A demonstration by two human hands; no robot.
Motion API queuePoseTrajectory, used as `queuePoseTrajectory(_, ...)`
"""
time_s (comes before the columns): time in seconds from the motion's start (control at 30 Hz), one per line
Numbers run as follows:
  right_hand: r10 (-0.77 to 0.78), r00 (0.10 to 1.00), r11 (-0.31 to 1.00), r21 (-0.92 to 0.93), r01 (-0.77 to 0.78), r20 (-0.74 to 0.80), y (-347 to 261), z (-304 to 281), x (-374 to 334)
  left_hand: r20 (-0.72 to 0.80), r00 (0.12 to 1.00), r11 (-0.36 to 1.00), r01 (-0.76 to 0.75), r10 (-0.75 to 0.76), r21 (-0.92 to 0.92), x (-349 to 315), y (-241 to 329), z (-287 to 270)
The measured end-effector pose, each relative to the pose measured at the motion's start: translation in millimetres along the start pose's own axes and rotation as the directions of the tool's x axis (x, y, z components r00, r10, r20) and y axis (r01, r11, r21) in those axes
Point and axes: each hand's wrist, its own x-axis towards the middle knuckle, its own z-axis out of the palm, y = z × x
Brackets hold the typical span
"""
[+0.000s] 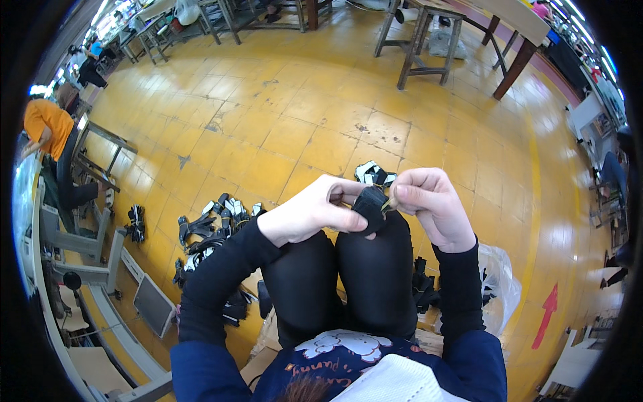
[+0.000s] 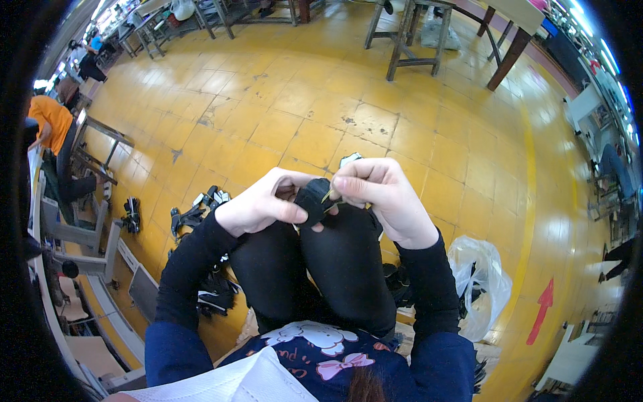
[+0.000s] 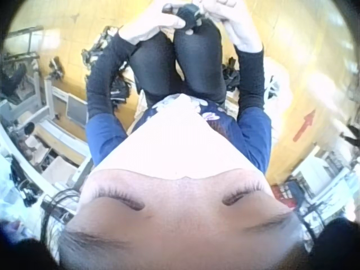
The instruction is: The person sits on the floor and bundles black fabric strips with a rubber band. They then gather white and black fabric pieces from the floor, align them, and secure the bundle with another rubber band.
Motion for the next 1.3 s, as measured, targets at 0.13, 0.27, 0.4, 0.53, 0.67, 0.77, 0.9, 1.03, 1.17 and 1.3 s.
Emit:
queuePoseTrajectory(0.13,-0.372,0.905,0.865,-0.430,0.259,-0.205,8,18,11,-0.021,0.999,0.990,0.044,-0.042,0.132,6,-1,-2)
queuePoseTrajectory(0.27,-0.226,0.963,0.973,-0.089,0.214,-0.147,2,16,23,-0.060,0.998,0.983,0.005,0.006,0.184,0,-1,-1)
queuePoseTrajectory(0.4,0.066,0.969,0.978,0.179,-0.110,0.238,-17,-6,15,-0.058,0.998,0.995,0.025,-0.019,0.093,-4,3,-5)
queuePoseTrajectory(0.53,0.140,0.931,0.962,0.177,-0.208,0.336,-32,1,24,0.070,0.998,0.977,0.016,-0.002,-0.215,-11,2,2)
queuePoseTrajectory(0.67,0.099,0.938,0.979,0.134,-0.151,0.332,-28,-17,51,0.241,0.951,0.704,0.036,0.195,-0.710,-17,-6,-20)
queuePoseTrajectory(0.77,0.062,0.956,0.993,-0.116,-0.030,0.287,-30,-24,56,0.231,0.964,0.834,0.019,0.131,-0.551,-11,-1,-11)
queuePoseTrajectory(0.9,0.018,0.966,0.988,-0.153,0.023,0.259,-43,-2,53,-0.100,0.993,0.993,0.045,-0.056,-0.106,-4,1,0)
queuePoseTrajectory(1.03,0.062,0.979,0.947,-0.322,0.004,0.195,-63,24,27,-0.430,0.779,0.770,-0.104,0.457,0.630,-7,6,-3)
queuePoseTrajectory(1.17,0.110,0.993,0.822,-0.566,-0.066,0.043,-64,22,-8,-0.324,0.616,0.455,-0.063,0.718,0.888,-15,9,-9)
queuePoseTrajectory(1.3,-0.012,0.989,0.899,-0.430,0.075,0.147,-45,7,-33,-0.133,0.730,0.235,-0.039,0.671,0.971,-30,9,16)
